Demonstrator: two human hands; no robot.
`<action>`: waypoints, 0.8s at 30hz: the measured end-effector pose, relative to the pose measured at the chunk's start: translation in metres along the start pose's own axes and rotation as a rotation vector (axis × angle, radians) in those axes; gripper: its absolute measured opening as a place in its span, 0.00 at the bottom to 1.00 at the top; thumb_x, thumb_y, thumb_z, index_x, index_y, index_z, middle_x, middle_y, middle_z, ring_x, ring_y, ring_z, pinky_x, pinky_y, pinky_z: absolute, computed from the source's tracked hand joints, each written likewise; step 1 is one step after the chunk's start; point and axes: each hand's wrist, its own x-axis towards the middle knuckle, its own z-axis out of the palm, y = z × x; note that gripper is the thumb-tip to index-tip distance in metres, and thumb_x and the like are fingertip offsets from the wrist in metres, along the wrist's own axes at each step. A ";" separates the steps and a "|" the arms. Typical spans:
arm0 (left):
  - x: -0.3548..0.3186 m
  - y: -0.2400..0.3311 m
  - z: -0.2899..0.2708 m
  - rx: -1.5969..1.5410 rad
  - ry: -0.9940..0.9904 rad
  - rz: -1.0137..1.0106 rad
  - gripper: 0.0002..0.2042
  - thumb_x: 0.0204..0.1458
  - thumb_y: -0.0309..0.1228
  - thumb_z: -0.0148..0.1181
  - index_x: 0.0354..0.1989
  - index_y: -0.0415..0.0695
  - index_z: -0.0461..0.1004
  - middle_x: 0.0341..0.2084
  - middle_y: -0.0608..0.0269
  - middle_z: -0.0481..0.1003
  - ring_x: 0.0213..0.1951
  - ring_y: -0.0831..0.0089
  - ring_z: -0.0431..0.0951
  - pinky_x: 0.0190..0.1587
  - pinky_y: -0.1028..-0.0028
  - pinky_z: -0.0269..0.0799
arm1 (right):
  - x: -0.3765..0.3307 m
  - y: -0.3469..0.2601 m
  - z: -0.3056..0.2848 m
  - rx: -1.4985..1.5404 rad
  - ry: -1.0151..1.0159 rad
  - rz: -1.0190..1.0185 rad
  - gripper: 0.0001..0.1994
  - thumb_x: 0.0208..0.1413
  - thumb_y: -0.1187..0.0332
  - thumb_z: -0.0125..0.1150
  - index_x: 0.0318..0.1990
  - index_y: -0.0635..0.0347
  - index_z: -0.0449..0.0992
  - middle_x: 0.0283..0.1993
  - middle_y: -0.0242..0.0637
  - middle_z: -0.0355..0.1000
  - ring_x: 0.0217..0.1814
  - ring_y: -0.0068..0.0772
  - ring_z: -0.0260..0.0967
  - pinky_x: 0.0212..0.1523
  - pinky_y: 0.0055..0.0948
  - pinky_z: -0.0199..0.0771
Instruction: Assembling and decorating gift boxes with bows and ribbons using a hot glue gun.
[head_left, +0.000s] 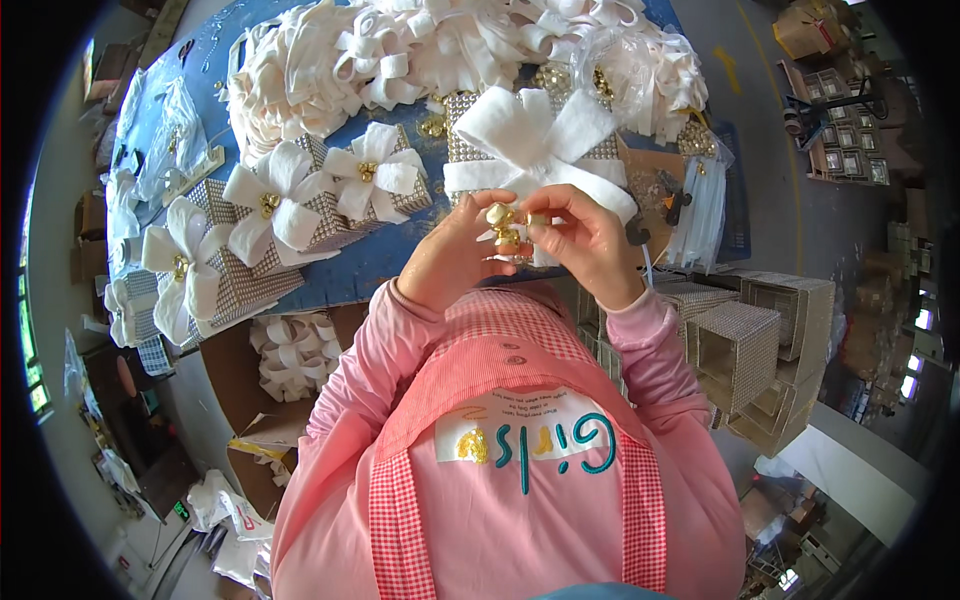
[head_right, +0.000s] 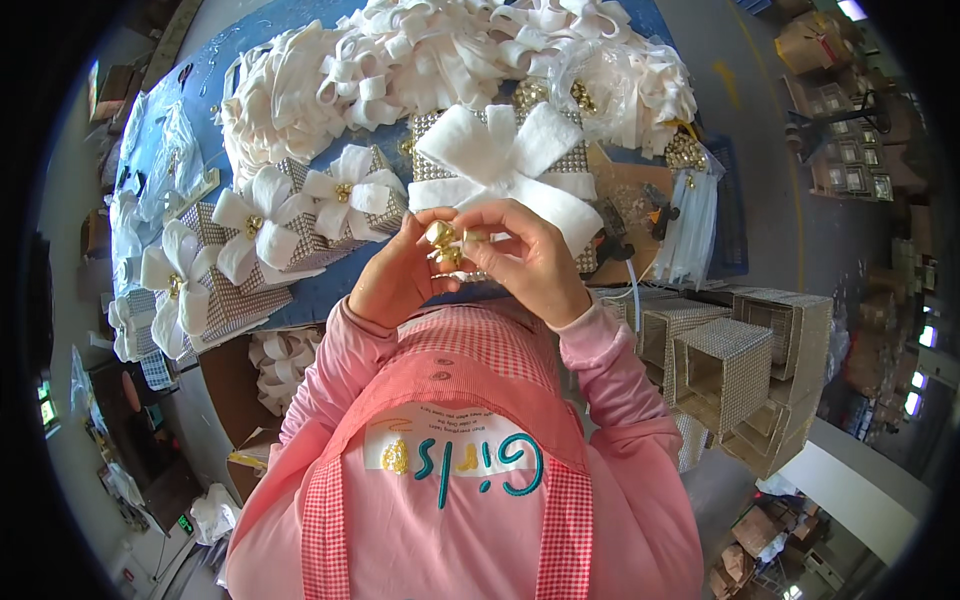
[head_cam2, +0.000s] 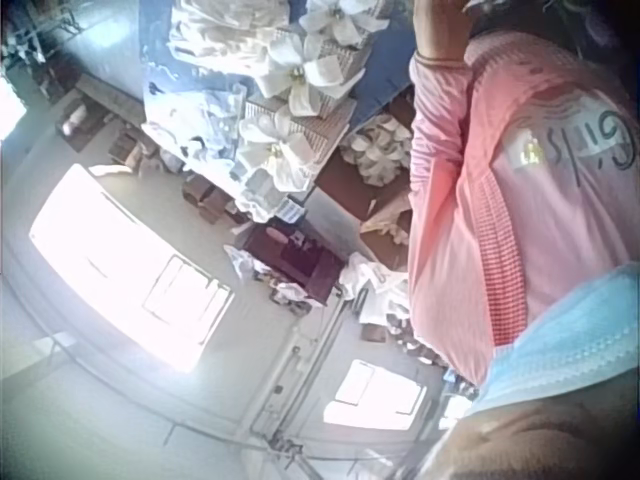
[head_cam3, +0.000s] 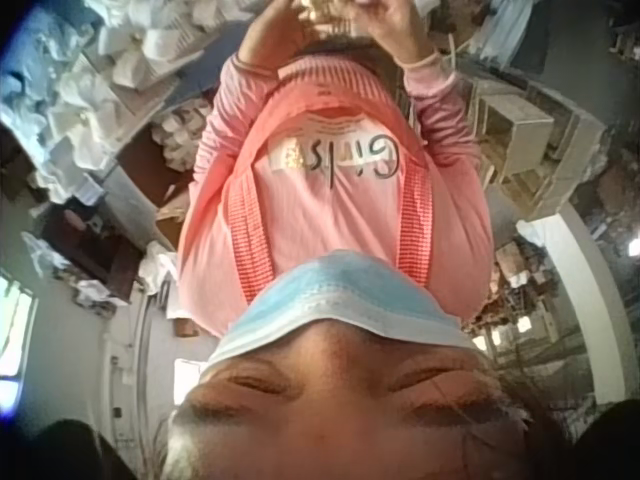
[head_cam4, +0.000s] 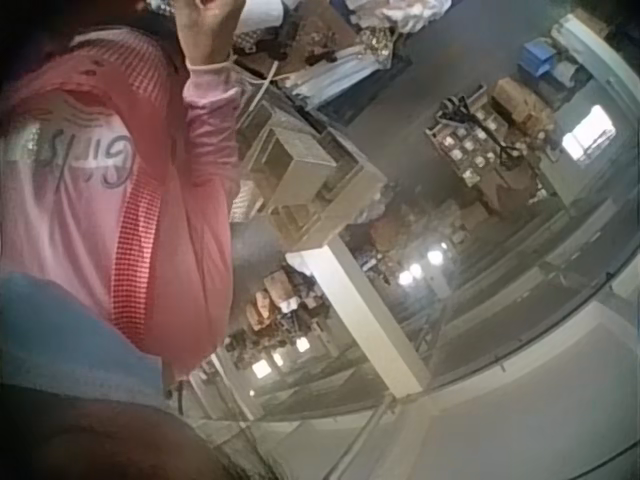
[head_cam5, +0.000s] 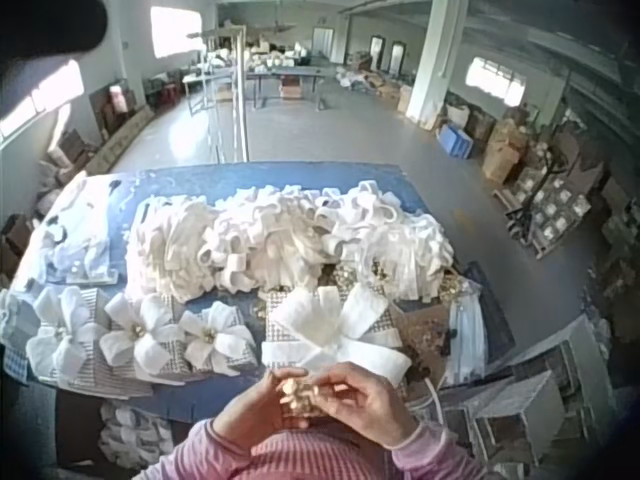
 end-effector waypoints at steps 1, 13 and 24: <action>0.000 -0.001 -0.001 -0.050 0.011 -0.057 0.25 0.58 0.53 0.37 0.54 0.47 0.60 0.47 0.61 0.67 0.42 0.67 0.72 0.42 0.69 0.68 | -0.002 0.001 0.000 -0.227 -0.001 -0.181 0.10 0.52 0.74 0.56 0.42 0.64 0.71 0.41 0.35 0.70 0.41 0.24 0.70 0.41 0.24 0.74; 0.001 -0.017 -0.005 0.054 0.107 0.048 0.15 0.59 0.37 0.46 0.52 0.45 0.63 0.43 0.65 0.71 0.41 0.75 0.73 0.40 0.76 0.70 | -0.015 0.019 -0.001 -0.441 0.089 -0.235 0.15 0.45 0.77 0.60 0.43 0.60 0.70 0.41 0.35 0.71 0.41 0.27 0.71 0.42 0.24 0.70; 0.002 -0.005 -0.006 0.141 0.080 0.049 0.13 0.57 0.33 0.49 0.48 0.41 0.65 0.42 0.63 0.72 0.41 0.75 0.75 0.41 0.76 0.73 | -0.013 0.011 -0.002 -0.522 0.136 -0.251 0.17 0.45 0.75 0.62 0.45 0.59 0.70 0.41 0.33 0.72 0.39 0.24 0.72 0.38 0.23 0.70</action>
